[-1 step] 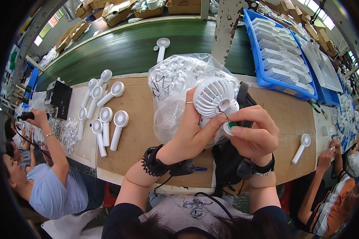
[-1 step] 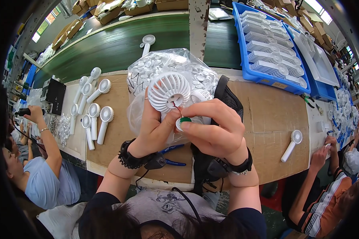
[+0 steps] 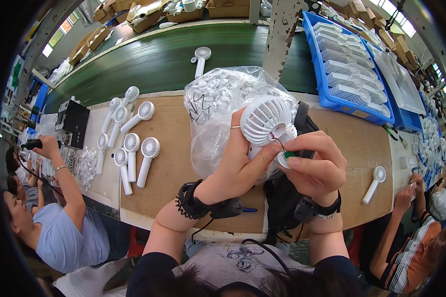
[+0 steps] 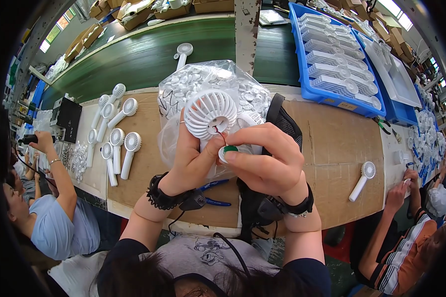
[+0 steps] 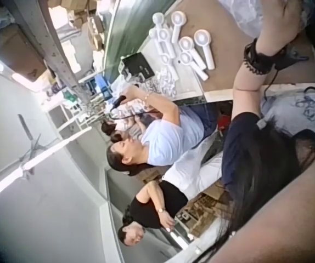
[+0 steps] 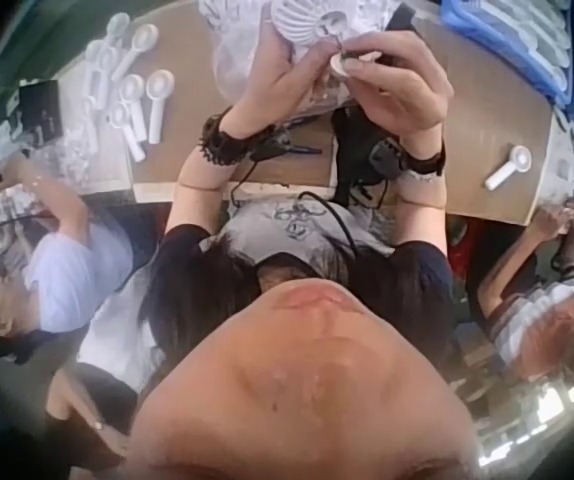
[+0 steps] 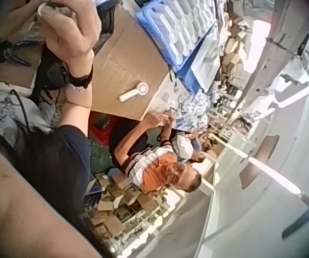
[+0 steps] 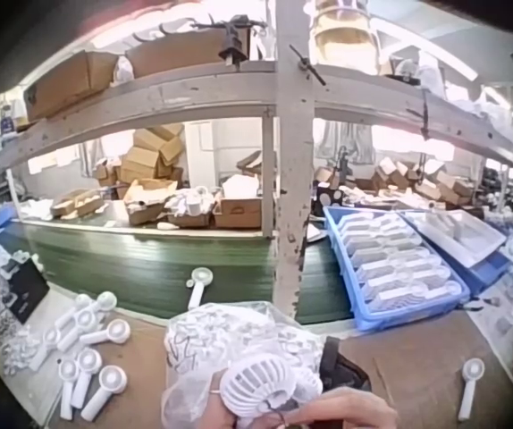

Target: The person assembles a handheld fan by pressing a small circular cap onto the back of the fan head, then repeats the process with a second fan before setting both down.

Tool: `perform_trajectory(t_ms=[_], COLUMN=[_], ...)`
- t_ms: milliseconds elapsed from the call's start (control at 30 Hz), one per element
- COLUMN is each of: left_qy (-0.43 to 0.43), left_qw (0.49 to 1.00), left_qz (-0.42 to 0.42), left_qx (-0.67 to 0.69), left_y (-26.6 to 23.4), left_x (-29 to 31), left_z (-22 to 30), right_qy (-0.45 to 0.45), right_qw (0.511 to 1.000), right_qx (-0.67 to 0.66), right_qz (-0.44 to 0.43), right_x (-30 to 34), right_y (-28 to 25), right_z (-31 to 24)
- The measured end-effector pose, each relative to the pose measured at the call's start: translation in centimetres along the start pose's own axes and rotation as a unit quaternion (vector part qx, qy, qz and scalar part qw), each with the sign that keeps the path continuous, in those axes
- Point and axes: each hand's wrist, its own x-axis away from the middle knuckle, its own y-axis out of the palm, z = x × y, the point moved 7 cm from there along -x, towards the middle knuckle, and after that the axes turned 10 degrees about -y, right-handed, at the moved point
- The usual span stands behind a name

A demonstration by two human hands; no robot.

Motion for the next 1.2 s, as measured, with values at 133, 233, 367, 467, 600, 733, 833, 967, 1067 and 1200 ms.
perform_trajectory(t_ms=[133, 233, 367, 467, 600, 733, 833, 967, 1067, 1200], left_qy=[0.029, -0.028, -0.09, -0.115, -0.132, -0.09, -0.081, 0.018, 0.046, 0.013], left_qw=[0.999, 0.999, 0.991, 0.984, 0.977, 0.988, 0.991, 0.999, 0.998, 0.999], left_qz=[0.0, -0.011, -0.048, -0.07, -0.083, -0.08, -0.072, -0.035, -0.025, -0.039], left_qx=[-0.026, 0.019, 0.091, 0.115, 0.149, 0.097, 0.072, -0.006, -0.028, -0.005], left_y=[0.1, 0.2, 0.6, 0.9, 1.0, 0.9, 0.7, 0.3, 0.4, 0.4], left_x=[0.1, 0.1, 0.0, 0.1, 0.1, -0.1, 0.0, -0.1, 0.1, 0.2], left_z=[0.4, 0.0, -0.3, -0.3, -0.6, -0.8, -0.6, 0.2, 0.7, 0.2], right_qy=[0.01, 0.01, 0.004, 0.001, 0.001, 0.011, 0.02, 0.026, 0.069, 0.073], right_qw=[1.0, 1.0, 1.0, 1.0, 0.999, 0.999, 0.998, 0.997, 0.991, 0.989], right_qx=[-0.011, -0.012, -0.011, -0.016, -0.033, -0.045, -0.054, -0.063, -0.105, -0.128], right_qz=[0.001, 0.0, -0.005, -0.006, -0.007, -0.015, -0.018, -0.027, -0.041, -0.011], right_x=[-0.1, 0.0, 0.0, 0.0, 0.0, -0.2, -0.3, -0.4, 0.2, 0.5], right_y=[0.0, 0.0, 0.0, 0.1, 0.2, 0.4, 0.5, 0.6, 0.7, 0.7], right_z=[0.1, 0.0, 0.0, 0.1, 0.1, 0.2, 0.3, 0.3, 0.8, 1.2])
